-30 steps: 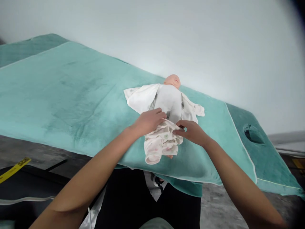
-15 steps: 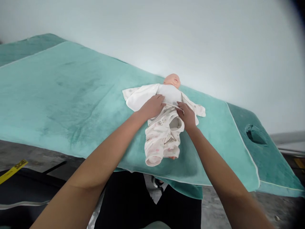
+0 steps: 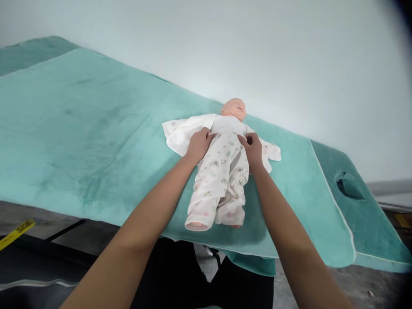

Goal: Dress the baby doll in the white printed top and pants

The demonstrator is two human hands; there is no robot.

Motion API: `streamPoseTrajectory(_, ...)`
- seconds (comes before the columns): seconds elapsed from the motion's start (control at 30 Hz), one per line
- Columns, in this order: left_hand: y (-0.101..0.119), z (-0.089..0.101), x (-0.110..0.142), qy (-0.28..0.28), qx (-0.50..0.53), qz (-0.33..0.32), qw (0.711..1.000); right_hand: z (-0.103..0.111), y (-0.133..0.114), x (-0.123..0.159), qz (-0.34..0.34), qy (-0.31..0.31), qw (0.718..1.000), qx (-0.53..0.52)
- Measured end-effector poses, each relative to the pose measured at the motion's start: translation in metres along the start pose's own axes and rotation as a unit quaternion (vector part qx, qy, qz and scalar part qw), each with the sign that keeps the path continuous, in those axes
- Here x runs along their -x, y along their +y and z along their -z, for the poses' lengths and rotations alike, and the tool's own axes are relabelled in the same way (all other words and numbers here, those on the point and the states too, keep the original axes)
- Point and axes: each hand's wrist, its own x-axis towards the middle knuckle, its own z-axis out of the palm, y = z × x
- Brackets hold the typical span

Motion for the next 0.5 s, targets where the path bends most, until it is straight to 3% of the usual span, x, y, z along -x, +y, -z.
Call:
streamPoseTrajectory(0.17, -0.009, 0.021, 0.004, -0.102, 0.083, -0.002, 0.991, 0.016, 0.013, 0.033, -0.037, -0.028, 0.998, -0.034)
streamPoseTrajectory(0.33, -0.016, 0.044, 0.006, -0.241, 0.236, 0.05, 0.94, 0.023, 0.025, 0.04, -0.076, -0.081, 0.981, -0.159)
streamPoseTrajectory(0.43, -0.016, 0.053, 0.006, -0.316, 0.241, 0.044, 0.917, 0.028, 0.035, 0.034, -0.089, -0.177, 0.948, -0.25)
streamPoseTrajectory(0.5, -0.017, 0.056, 0.005, -0.341, 0.227, 0.026, 0.912, 0.034, 0.04, 0.028, -0.064, -0.256, 0.93, -0.258)
